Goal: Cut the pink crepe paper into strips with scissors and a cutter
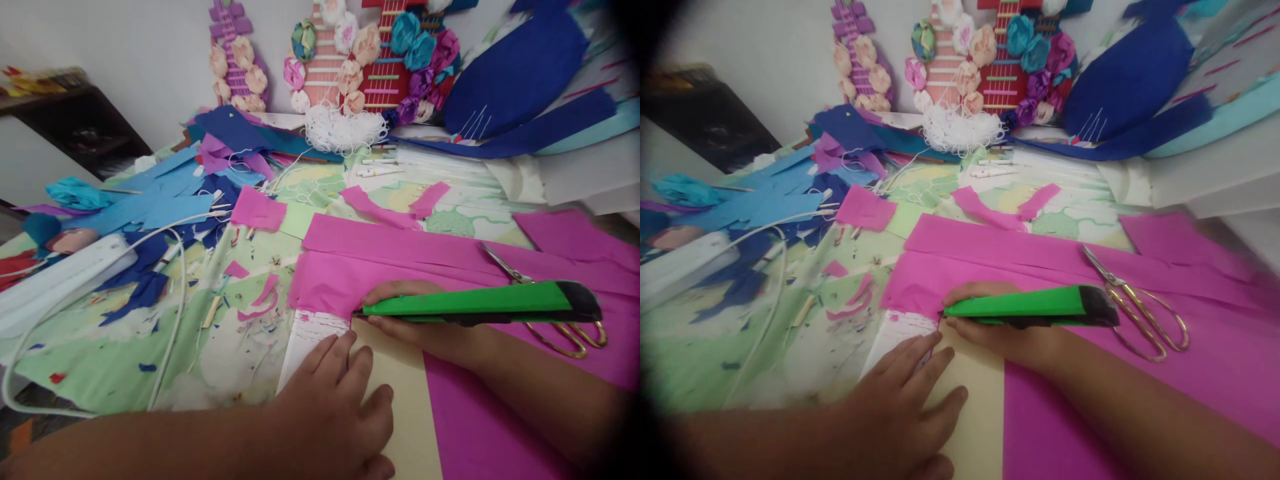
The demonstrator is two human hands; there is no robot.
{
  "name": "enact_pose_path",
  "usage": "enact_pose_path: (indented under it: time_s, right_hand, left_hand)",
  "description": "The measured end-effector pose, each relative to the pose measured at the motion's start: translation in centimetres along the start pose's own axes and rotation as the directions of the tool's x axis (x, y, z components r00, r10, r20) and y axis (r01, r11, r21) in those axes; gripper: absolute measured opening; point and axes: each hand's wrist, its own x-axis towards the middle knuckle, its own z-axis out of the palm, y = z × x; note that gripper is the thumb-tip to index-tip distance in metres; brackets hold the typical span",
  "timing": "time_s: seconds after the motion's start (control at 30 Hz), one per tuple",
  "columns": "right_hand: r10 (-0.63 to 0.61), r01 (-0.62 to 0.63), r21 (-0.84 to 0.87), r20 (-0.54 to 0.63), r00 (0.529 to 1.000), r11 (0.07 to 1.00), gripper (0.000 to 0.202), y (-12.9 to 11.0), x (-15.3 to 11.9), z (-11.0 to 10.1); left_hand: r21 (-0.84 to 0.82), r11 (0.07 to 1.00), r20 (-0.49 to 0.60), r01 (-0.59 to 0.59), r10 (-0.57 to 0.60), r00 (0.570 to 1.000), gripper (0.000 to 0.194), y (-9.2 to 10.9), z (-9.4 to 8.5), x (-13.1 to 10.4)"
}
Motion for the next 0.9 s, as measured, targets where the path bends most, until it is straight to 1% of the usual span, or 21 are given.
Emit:
enact_pose_path:
  time_s: [0.13, 0.23, 0.33, 0.4, 0.5, 0.6, 0.7, 0.8, 0.9]
  right_hand:
    - [-0.025, 0.026, -0.025, 0.040, 0.999, 0.999, 0.016, 0.0, 0.3, 0.1]
    - [-0.038, 0.038, -0.005, 0.069, 0.997, 0.999, 0.016, 0.0, 0.4, 0.0]
    - [-0.004, 0.001, 0.037, 0.076, 0.997, 0.999, 0.017, -0.2, 0.2, -0.3]
    - [0.026, -0.030, 0.057, 0.074, 0.997, 0.998, 0.018, -0.2, 0.1, -0.5]
    - [0.021, -0.026, 0.046, 0.090, 0.996, 0.999, 0.018, -0.2, 0.1, -0.7]
    - [0.003, -0.003, 0.005, 0.111, 0.994, 1.000, 0.019, -0.2, 0.2, -0.7]
    - [-0.012, 0.014, -0.021, 0.097, 0.995, 1.000, 0.018, -0.2, 0.1, -0.7]
    - [-0.015, 0.015, -0.001, 0.077, 0.997, 1.000, 0.018, -0.2, 0.0, -0.8]
    - [-0.003, 0.003, 0.003, 0.088, 0.996, 1.000, 0.018, -0.2, 0.0, -0.9]
  left_hand:
    - [-0.047, 0.999, 0.097, 0.017, -0.012, 0.995, 0.055, 0.0, -0.2, 0.1]
    - [-0.067, 0.996, 0.148, 0.065, -0.054, 0.987, 0.057, 0.0, -0.6, 0.2]
    - [-0.092, 0.989, 0.215, 0.119, -0.097, 0.972, 0.061, 0.1, -0.9, 0.4]
    - [-0.111, 0.985, 0.245, 0.132, -0.101, 0.964, 0.063, 0.0, -1.0, 0.6]
    - [-0.125, 0.981, 0.272, 0.151, -0.113, 0.956, 0.063, 0.1, -1.0, 0.7]
    - [-0.138, 0.976, 0.265, 0.167, -0.126, 0.956, 0.064, 0.0, -1.0, 0.7]
    - [-0.164, 0.976, 0.235, 0.140, -0.099, 0.967, 0.063, -0.1, -0.9, 0.5]
    - [-0.160, 0.980, 0.207, 0.119, -0.085, 0.975, 0.064, -0.3, -0.5, 0.3]
    - [-0.141, 0.985, 0.175, 0.098, -0.073, 0.982, 0.064, -0.4, -0.2, 0.3]
